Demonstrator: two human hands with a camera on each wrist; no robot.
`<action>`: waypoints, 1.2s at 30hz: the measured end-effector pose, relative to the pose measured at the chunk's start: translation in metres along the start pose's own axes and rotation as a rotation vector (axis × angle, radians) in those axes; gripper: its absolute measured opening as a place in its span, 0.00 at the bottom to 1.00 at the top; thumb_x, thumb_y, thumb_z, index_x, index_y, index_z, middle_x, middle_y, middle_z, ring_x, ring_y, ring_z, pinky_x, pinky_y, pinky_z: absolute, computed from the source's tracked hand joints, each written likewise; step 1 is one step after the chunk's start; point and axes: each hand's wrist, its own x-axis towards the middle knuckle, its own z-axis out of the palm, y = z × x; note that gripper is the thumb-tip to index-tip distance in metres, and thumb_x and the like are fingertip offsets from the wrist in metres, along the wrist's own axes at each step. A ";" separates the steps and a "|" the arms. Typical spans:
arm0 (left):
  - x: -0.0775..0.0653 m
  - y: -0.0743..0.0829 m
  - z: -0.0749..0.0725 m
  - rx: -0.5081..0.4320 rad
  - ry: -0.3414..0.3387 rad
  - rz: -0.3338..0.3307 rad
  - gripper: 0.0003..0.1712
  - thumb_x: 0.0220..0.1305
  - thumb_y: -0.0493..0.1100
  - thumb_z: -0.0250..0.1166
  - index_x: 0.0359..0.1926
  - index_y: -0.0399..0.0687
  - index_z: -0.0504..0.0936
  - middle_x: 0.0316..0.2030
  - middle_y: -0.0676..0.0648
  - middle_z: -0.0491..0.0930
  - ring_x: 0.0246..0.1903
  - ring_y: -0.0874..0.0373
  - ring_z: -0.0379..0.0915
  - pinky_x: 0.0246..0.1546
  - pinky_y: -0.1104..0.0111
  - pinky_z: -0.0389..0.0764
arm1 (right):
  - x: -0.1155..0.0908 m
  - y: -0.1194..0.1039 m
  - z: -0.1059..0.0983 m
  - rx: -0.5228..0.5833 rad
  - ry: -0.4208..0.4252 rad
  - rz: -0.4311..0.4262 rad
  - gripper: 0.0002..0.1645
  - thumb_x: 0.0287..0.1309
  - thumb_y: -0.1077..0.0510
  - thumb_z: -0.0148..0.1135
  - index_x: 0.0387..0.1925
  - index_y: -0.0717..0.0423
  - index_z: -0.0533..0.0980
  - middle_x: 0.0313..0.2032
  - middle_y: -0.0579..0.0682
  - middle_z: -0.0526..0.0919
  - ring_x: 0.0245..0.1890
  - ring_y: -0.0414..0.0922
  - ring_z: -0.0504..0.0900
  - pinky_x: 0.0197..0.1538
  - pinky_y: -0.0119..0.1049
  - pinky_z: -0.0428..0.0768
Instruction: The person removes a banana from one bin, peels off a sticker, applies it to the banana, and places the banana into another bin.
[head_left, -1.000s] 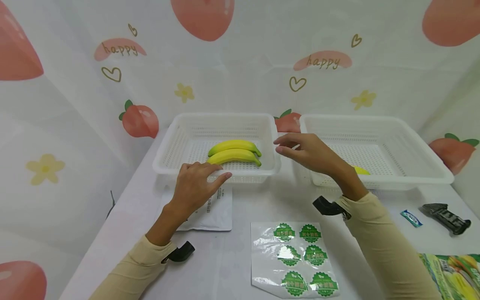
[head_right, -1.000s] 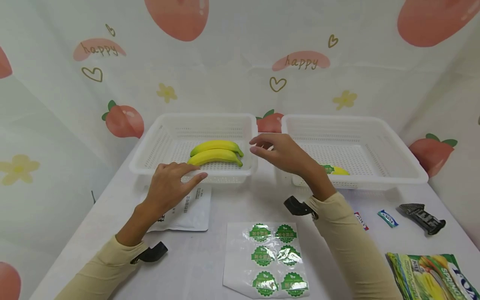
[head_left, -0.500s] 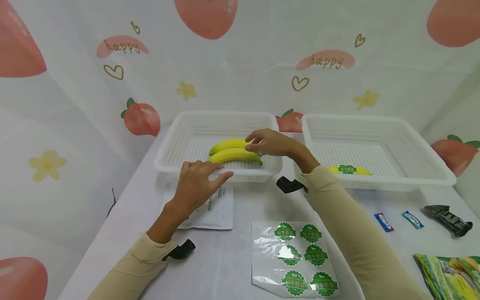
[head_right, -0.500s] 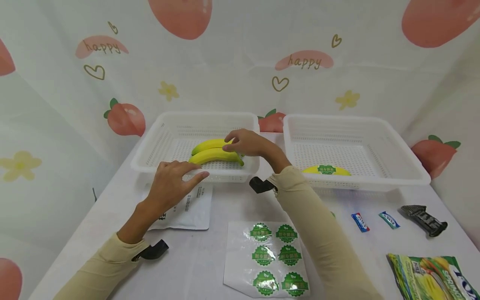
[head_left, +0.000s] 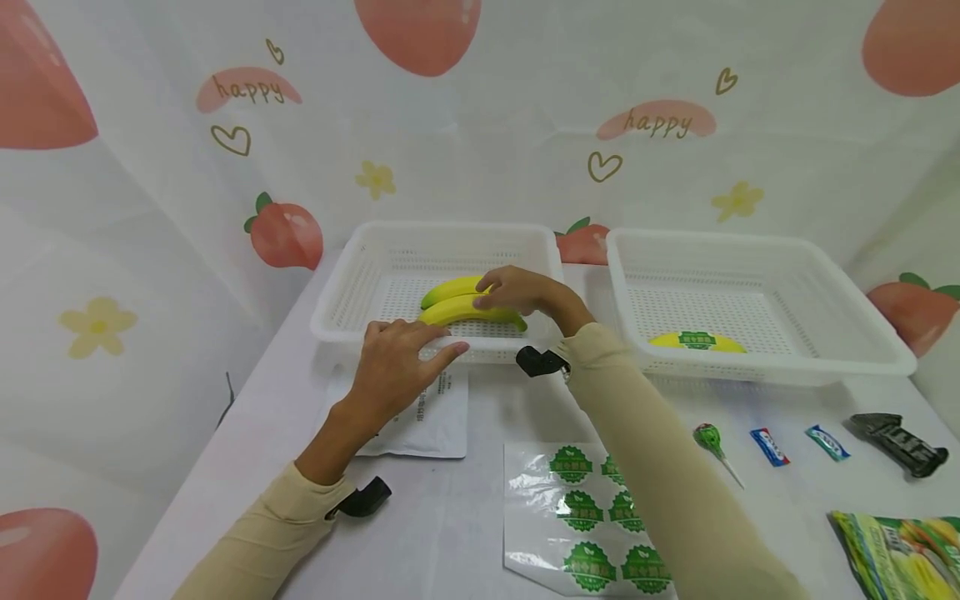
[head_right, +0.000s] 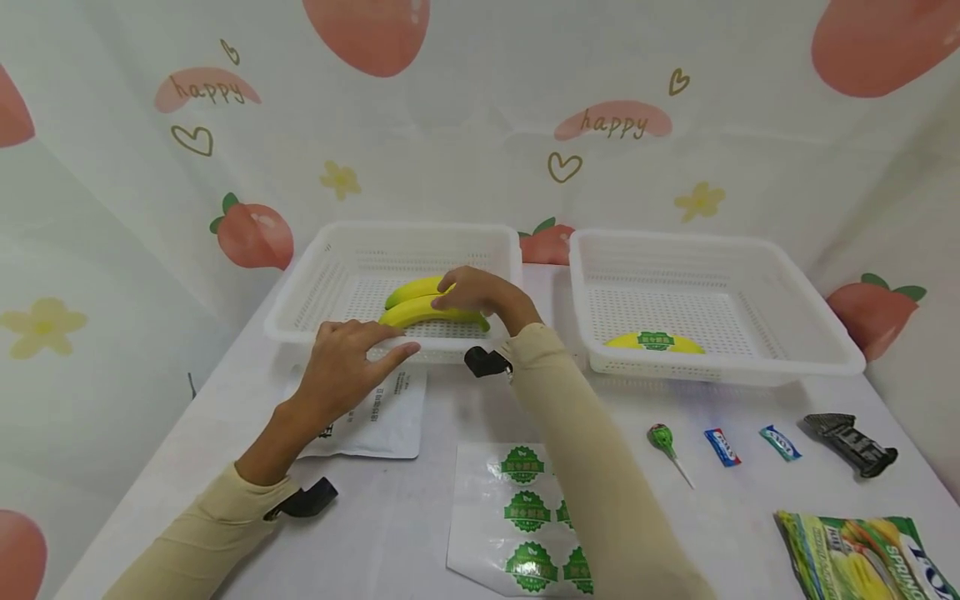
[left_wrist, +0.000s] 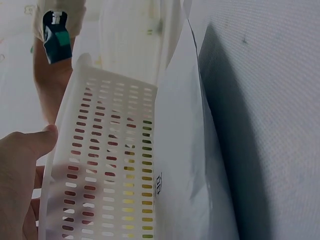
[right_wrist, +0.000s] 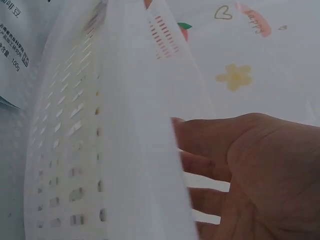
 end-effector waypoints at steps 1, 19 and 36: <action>0.000 0.000 0.000 0.000 0.001 0.000 0.25 0.68 0.63 0.70 0.50 0.49 0.92 0.46 0.45 0.91 0.46 0.46 0.86 0.53 0.44 0.72 | 0.002 0.001 0.001 -0.006 0.002 0.006 0.35 0.76 0.46 0.60 0.76 0.57 0.68 0.73 0.59 0.73 0.69 0.57 0.75 0.67 0.57 0.78; 0.000 0.001 0.004 -0.009 0.027 0.018 0.23 0.67 0.62 0.72 0.49 0.50 0.92 0.43 0.49 0.92 0.37 0.48 0.81 0.50 0.47 0.71 | 0.011 0.004 0.012 0.021 0.013 0.213 0.37 0.67 0.65 0.70 0.75 0.56 0.70 0.75 0.58 0.67 0.60 0.55 0.80 0.57 0.47 0.86; 0.000 -0.002 0.002 -0.005 0.028 0.021 0.23 0.69 0.63 0.70 0.49 0.51 0.92 0.45 0.48 0.92 0.45 0.47 0.85 0.51 0.47 0.72 | -0.046 -0.008 -0.023 -0.106 0.197 -0.167 0.32 0.66 0.62 0.71 0.70 0.58 0.75 0.58 0.64 0.84 0.53 0.58 0.87 0.57 0.52 0.85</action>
